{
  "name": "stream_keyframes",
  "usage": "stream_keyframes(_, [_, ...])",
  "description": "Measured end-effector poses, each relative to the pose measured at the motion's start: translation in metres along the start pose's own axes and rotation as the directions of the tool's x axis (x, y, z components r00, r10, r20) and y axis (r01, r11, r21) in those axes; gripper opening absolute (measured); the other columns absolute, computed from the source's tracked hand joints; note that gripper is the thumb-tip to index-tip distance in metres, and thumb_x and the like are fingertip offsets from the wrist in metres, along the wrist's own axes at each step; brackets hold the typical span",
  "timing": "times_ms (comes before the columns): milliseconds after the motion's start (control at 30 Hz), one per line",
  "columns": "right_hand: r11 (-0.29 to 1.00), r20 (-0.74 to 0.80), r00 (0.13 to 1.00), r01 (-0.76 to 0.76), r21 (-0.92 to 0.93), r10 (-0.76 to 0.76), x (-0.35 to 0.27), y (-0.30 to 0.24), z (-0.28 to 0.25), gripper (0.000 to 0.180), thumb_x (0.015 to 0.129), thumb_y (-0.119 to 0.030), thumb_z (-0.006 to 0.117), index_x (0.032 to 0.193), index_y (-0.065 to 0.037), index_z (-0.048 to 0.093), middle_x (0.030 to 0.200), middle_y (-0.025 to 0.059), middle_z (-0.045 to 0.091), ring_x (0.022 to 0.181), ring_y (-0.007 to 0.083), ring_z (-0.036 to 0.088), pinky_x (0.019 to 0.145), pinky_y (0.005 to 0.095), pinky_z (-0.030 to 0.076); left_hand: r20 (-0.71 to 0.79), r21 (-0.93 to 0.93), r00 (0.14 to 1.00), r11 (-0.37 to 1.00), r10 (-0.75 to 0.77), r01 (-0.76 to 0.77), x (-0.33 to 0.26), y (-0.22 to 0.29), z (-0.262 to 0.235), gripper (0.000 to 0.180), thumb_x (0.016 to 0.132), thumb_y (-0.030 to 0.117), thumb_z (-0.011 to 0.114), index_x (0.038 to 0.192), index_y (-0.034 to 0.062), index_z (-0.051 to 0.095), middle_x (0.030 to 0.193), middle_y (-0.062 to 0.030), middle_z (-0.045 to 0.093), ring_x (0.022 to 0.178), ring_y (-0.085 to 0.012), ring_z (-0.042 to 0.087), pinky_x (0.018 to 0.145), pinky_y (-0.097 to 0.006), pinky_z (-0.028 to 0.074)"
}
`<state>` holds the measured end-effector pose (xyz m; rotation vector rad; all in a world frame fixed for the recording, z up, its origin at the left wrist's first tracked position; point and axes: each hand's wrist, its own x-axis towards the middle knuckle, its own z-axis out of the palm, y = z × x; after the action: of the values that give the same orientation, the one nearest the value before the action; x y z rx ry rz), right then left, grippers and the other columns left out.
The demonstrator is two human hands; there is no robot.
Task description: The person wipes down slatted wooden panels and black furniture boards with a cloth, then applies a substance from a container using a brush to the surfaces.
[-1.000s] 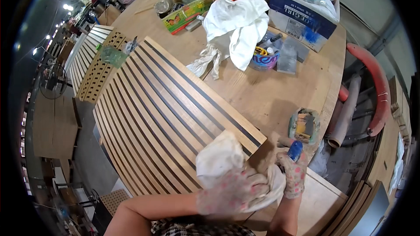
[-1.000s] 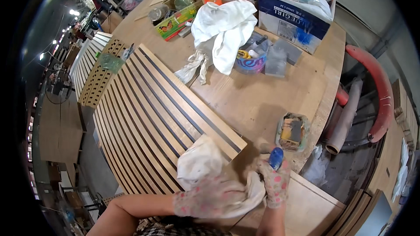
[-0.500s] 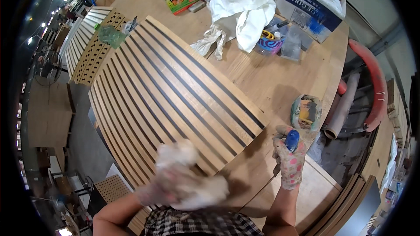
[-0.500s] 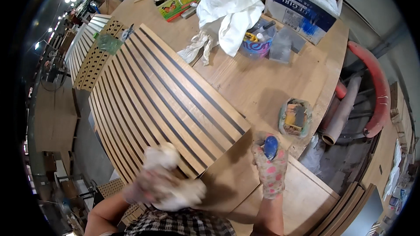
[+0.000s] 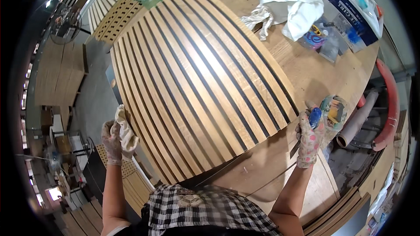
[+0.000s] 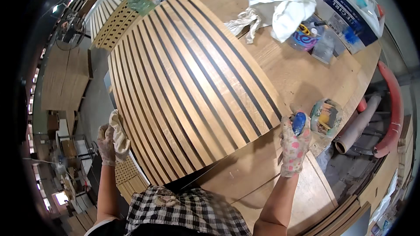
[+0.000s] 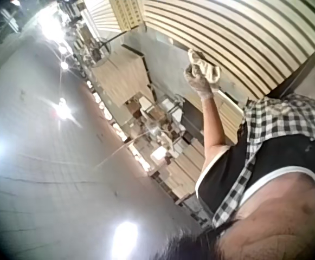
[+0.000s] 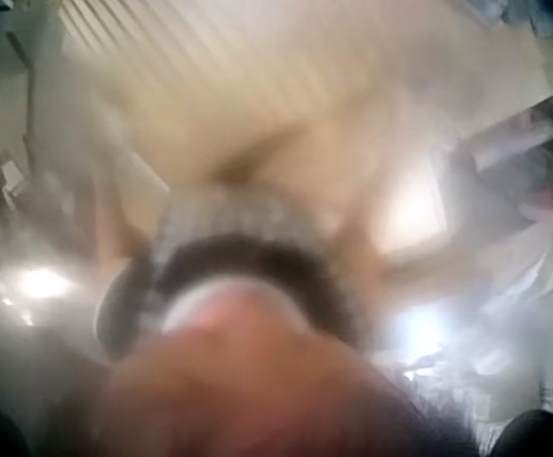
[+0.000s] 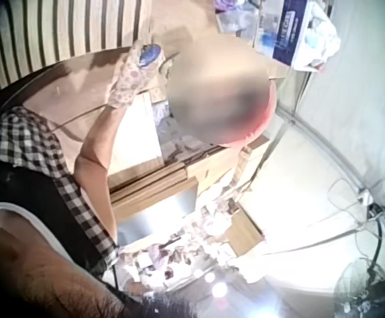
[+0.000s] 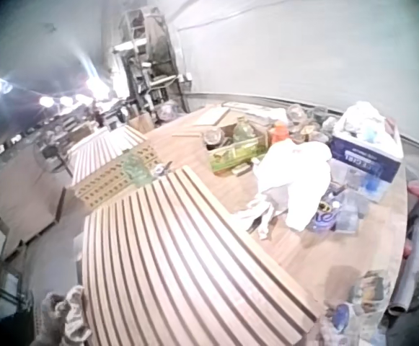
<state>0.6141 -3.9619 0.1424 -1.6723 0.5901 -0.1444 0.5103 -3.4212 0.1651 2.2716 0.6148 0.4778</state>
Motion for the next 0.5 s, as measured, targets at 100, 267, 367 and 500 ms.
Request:
stream_keyframes(100, [0.999,0.026,1.000,0.007,-0.049,-0.006,0.003,0.000,0.003,0.035,0.086,-0.016,0.069,0.119,-0.006,0.060,0.080,-0.0031,0.054,0.060,0.0035,0.048,0.052,0.0183,0.038,0.129,-0.003,0.962,0.970,-0.240,0.242,-0.008,-0.022,-0.013,0.022,0.098,0.022,0.055,0.091,0.0024,0.061,0.076,0.0032,0.055,0.069,-0.0060,0.048,0.061,-0.022,0.040])
stream_keyframes(267, [0.970,-0.008,0.999,0.044,-0.239,-0.047,0.002,-0.002,0.005,0.032,0.085,-0.015,0.070,0.113,-0.003,0.060,0.086,-0.0017,0.055,0.070,0.0061,0.048,0.061,0.0210,0.041,0.419,-0.063,0.847,0.920,-0.327,0.386,-0.024,-0.010,-0.004,0.029,0.099,0.030,0.052,0.093,0.0034,0.062,0.082,0.0034,0.057,0.074,-0.0068,0.051,0.068,-0.025,0.045])
stream_keyframes(367, [0.985,0.017,1.000,0.007,-0.175,-0.004,-0.001,-0.007,0.004,0.034,0.084,-0.017,0.072,0.112,-0.002,0.059,0.086,-0.0020,0.053,0.072,0.0066,0.048,0.063,0.0218,0.040,0.434,-0.045,0.842,0.925,-0.322,0.377,-0.025,0.024,0.004,0.024,0.097,0.026,0.053,0.088,0.0043,0.058,0.081,0.0042,0.053,0.076,-0.0062,0.047,0.070,-0.025,0.043])
stream_keyframes(500, [0.986,0.025,0.996,0.087,-0.143,-0.084,0.014,0.020,-0.002,0.038,0.083,-0.022,0.073,0.115,-0.005,0.061,0.074,-0.0038,0.056,0.059,0.0056,0.050,0.054,0.0201,0.038,0.415,-0.017,0.855,0.937,-0.311,0.349,-0.024,0.018,0.006,0.023,0.093,0.025,0.060,0.084,0.0029,0.059,0.075,0.0025,0.054,0.069,-0.0062,0.047,0.062,-0.025,0.043])
